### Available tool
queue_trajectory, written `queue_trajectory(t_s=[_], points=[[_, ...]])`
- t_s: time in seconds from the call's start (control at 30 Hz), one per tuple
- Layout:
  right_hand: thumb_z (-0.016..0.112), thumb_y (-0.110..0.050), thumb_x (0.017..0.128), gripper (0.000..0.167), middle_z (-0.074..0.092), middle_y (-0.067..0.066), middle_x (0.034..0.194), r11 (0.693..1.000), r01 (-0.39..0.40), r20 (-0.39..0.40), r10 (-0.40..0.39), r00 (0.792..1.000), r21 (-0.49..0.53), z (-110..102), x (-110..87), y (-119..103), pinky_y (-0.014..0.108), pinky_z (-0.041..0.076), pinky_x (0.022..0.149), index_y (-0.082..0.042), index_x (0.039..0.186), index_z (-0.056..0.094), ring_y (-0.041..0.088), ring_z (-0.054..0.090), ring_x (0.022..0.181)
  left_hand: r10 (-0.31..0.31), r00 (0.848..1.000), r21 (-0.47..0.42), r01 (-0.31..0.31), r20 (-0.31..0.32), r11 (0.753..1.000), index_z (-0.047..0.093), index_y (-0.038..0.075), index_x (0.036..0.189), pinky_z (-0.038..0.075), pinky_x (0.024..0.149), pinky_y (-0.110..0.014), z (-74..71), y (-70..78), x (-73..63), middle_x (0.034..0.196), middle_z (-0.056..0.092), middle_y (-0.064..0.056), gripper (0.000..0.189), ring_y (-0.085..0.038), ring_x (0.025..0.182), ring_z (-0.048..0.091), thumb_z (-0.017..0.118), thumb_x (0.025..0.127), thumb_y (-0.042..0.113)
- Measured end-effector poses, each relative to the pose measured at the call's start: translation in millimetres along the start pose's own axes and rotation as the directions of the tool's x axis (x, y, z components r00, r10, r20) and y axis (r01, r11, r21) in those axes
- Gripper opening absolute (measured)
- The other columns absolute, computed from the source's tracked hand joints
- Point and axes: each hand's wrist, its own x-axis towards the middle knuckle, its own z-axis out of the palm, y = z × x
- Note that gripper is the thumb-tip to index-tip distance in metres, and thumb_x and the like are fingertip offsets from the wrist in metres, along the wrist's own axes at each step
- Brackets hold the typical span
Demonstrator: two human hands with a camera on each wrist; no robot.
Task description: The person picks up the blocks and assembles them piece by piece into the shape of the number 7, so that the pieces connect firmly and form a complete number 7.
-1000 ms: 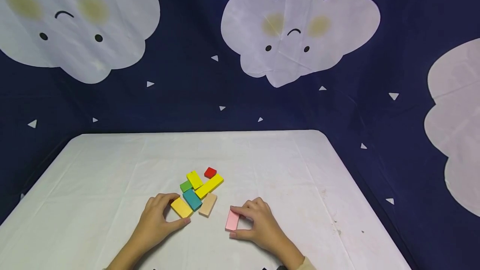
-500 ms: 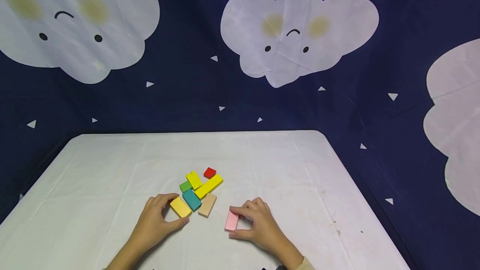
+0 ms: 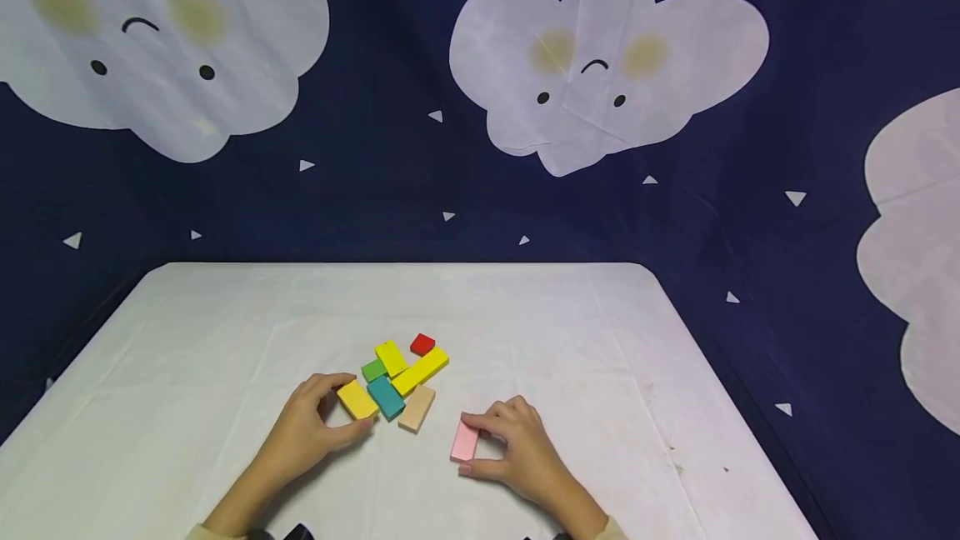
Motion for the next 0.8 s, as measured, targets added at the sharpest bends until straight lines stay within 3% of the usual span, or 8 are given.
queue_trajectory(t_s=[0.27,0.5,0.8], points=[[0.084,-0.054,0.07,0.058,0.058,-0.028,0.097,1.0,0.0,-0.007,0.0,1.0,0.017,0.0,-0.2,-0.3,0.025,0.035,0.081,-0.032,0.121,0.071,-0.003,0.04,0.091,-0.005,1.0,-0.001,0.005,0.023,1.0,0.062,0.016,0.13,0.046,0.102,-0.047,-2.0,6.9,9.1,0.122,0.061,-0.002,0.071,-0.023,0.118,0.053,0.088,0.07,0.042],[0.083,-0.056,0.07,0.057,0.058,-0.03,0.099,1.0,-0.009,-0.003,0.009,1.0,0.011,1.4,-0.8,1.0,0.024,0.035,0.082,-0.036,0.122,0.07,-0.004,0.04,0.093,0.059,0.997,-0.022,-0.058,0.049,0.998,0.062,0.015,0.131,0.047,0.091,-0.04,0.0,18.7,23.3,0.121,0.062,-0.002,0.071,-0.021,0.108,0.05,0.089,0.07,0.041],[0.082,-0.055,0.071,0.057,0.058,-0.03,0.099,1.0,-0.012,0.003,0.011,1.0,0.021,0.8,-0.9,1.1,0.025,0.035,0.081,-0.035,0.122,0.07,-0.003,0.039,0.092,0.143,0.98,-0.078,-0.133,0.142,0.988,0.064,0.018,0.13,0.046,0.1,-0.044,15.7,45.0,48.8,0.125,0.064,0.003,0.072,-0.017,0.111,0.051,0.089,0.069,0.045]])
